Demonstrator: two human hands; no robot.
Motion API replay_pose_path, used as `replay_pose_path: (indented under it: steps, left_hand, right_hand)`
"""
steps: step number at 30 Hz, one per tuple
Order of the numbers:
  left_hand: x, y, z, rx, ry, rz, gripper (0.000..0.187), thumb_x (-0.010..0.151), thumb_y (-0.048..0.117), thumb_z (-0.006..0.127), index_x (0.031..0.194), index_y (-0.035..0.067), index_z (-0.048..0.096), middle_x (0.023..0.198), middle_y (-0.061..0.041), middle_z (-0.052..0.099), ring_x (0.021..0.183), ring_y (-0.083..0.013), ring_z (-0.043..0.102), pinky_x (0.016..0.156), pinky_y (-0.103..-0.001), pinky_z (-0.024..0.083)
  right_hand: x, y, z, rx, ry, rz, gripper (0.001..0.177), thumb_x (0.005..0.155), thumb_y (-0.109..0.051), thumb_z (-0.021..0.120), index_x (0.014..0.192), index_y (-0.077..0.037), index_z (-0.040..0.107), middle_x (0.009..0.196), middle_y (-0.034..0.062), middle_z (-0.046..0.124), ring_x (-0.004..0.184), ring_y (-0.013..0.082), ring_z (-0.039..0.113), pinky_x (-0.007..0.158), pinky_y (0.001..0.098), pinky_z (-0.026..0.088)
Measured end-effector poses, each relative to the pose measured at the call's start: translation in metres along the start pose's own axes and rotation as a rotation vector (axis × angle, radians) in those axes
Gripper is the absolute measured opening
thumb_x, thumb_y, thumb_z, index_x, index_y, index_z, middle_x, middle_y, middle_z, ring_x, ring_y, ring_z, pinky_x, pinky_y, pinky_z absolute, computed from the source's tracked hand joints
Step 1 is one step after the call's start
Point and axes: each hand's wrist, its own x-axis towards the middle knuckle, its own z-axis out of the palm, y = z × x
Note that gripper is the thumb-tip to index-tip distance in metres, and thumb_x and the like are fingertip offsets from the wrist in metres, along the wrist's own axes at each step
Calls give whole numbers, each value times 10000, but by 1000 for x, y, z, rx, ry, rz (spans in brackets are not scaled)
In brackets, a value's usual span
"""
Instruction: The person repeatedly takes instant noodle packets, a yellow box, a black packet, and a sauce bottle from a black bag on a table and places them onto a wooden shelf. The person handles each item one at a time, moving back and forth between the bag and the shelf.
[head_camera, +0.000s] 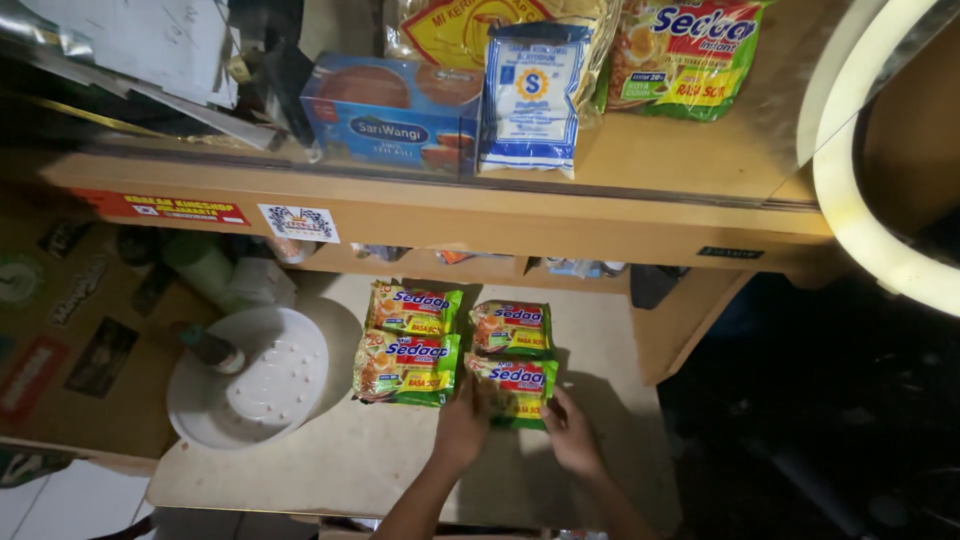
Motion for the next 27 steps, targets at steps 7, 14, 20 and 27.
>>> replay_pose_path:
  steps: [7, 14, 20, 27]
  left_hand:
    - [10, -15, 17, -16, -15, 42, 370, 917, 133, 604, 1272, 34, 625, 1106, -274, 700, 1022, -465, 675, 848, -512, 546]
    - [3, -8, 7, -14, 3, 106, 349, 898, 88, 607, 1243, 41, 620, 1164, -277, 663, 1079, -458, 633, 890, -498, 522]
    - [-10, 44, -39, -172, -31, 39, 252, 923, 161, 595, 1126, 64, 708, 1044, -172, 763, 969, -318, 739, 841, -407, 564]
    - [-33, 46, -85, -291, -15, -84, 499, 900, 195, 631, 1353, 1, 552, 1214, -170, 728, 1131, -260, 709, 946, -340, 532]
  right_hand:
    - [-4, -51, 2, -193, 23, 119, 551, 985, -262, 607, 1501, -119, 475, 1284, 112, 710, 1164, 186, 681, 991, 327, 526]
    - [9, 24, -14, -130, -18, 58, 533, 1007, -248, 599, 1497, -99, 455, 1368, 135, 633, 1264, 214, 605, 1033, 360, 490]
    - [-7, 15, -34, 44, 54, -113, 457, 947, -177, 666, 1366, -16, 577, 1314, 149, 669, 1209, 244, 641, 1008, 350, 511]
    - [-66, -102, -48, -11, -1, -7, 406, 918, -192, 685, 1297, -53, 644, 1238, 97, 704, 1031, 216, 680, 870, 316, 536]
